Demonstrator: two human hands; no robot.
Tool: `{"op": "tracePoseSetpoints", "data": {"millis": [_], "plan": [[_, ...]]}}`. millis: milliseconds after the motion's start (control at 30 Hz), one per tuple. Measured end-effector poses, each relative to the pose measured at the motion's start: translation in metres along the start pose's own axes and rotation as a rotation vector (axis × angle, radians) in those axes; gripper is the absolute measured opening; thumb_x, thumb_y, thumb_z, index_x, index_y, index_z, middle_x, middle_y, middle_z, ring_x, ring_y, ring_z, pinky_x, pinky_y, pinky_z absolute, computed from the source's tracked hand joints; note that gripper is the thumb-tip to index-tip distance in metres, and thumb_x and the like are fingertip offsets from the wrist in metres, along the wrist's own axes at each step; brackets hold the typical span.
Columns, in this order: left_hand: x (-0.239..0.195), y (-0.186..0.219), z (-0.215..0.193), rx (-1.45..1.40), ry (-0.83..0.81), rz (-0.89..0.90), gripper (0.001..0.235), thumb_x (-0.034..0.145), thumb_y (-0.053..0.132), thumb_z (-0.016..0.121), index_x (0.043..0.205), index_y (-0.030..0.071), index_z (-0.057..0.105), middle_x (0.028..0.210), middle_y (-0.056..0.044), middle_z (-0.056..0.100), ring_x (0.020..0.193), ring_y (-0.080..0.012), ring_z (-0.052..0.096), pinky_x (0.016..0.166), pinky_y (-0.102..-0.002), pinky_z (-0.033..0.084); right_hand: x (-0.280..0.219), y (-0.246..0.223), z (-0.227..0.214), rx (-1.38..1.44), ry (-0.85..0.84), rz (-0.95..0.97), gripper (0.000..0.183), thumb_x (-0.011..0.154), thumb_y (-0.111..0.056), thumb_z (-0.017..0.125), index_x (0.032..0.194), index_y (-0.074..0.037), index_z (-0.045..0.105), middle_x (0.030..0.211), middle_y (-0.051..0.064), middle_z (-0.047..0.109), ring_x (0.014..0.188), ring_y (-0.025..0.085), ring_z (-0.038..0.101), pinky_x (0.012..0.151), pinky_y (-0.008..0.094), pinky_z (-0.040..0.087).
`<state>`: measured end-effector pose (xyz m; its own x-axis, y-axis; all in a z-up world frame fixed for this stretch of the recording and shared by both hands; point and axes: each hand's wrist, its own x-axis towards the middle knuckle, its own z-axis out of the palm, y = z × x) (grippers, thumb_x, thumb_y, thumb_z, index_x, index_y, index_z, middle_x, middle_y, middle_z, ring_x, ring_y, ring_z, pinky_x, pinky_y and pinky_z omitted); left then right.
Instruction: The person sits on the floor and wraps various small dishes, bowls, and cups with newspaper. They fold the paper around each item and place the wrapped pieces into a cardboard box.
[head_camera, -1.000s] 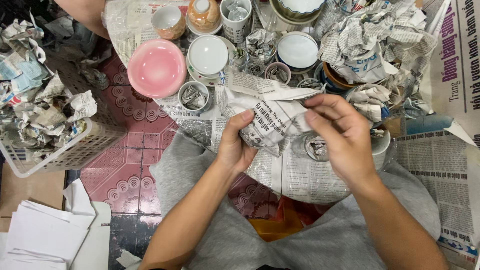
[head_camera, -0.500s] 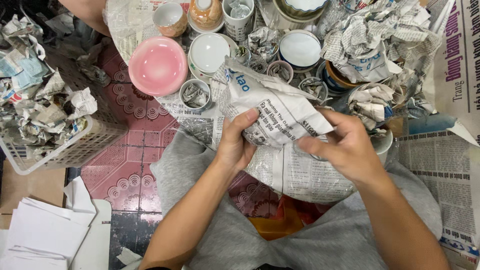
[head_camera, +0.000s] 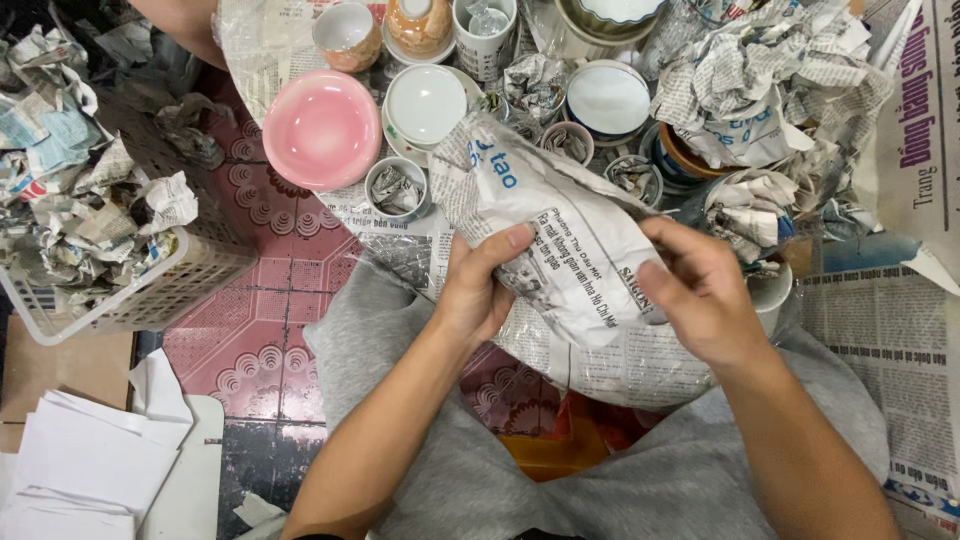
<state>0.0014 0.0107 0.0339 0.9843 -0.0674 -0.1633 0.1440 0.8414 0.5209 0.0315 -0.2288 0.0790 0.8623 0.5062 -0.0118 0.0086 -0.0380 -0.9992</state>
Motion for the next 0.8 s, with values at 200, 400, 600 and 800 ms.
{"op": "tracePoseSetpoints", "data": {"millis": [200, 400, 600, 800], "plan": [[0.000, 0.001, -0.005, 0.033, -0.071, -0.090, 0.063, 0.085, 0.007, 0.074, 0.140, -0.005, 0.048, 0.123, -0.018, 0.068, 0.111, -0.0274, 0.071, 0.100, -0.043, 0.059, 0.004, -0.012, 0.009, 0.214, 0.198, 0.033, 0.033, 0.101, -0.015, 0.063, 0.126, 0.006, 0.067, 0.111, 0.013, 0.075, 0.094, 0.017, 0.073, 0.083, 0.029, 0.061], [-0.005, -0.003, -0.018, -0.120, -0.191, -0.270, 0.064, 0.086, 0.007, 0.071, 0.144, -0.010, 0.048, 0.126, -0.021, 0.068, 0.113, -0.0304, 0.071, 0.103, -0.045, 0.058, 0.010, -0.030, 0.026, -0.300, -0.008, -0.395, 0.059, 0.079, -0.007, 0.081, 0.133, 0.008, 0.061, 0.139, 0.018, 0.059, 0.126, 0.026, 0.063, 0.111, 0.036, 0.055], [-0.002, -0.013, -0.026, -0.186, -0.199, -0.344, 0.062, 0.088, 0.009, 0.070, 0.142, -0.011, 0.048, 0.123, -0.023, 0.068, 0.110, -0.0317, 0.072, 0.101, -0.046, 0.058, 0.009, -0.036, 0.039, -0.804, 0.126, -0.523, 0.064, 0.075, -0.010, 0.084, 0.128, 0.014, 0.060, 0.137, 0.030, 0.059, 0.124, 0.039, 0.064, 0.104, 0.041, 0.054], [-0.003, -0.012, -0.023, -0.094, -0.147, -0.318, 0.064, 0.090, 0.011, 0.077, 0.144, -0.005, 0.047, 0.126, -0.018, 0.067, 0.113, -0.0284, 0.069, 0.101, -0.046, 0.057, 0.008, -0.021, 0.037, -0.908, 0.193, -0.655, 0.039, 0.076, -0.002, 0.078, 0.111, 0.014, 0.068, 0.132, 0.036, 0.062, 0.117, 0.044, 0.070, 0.096, 0.044, 0.059]]}}
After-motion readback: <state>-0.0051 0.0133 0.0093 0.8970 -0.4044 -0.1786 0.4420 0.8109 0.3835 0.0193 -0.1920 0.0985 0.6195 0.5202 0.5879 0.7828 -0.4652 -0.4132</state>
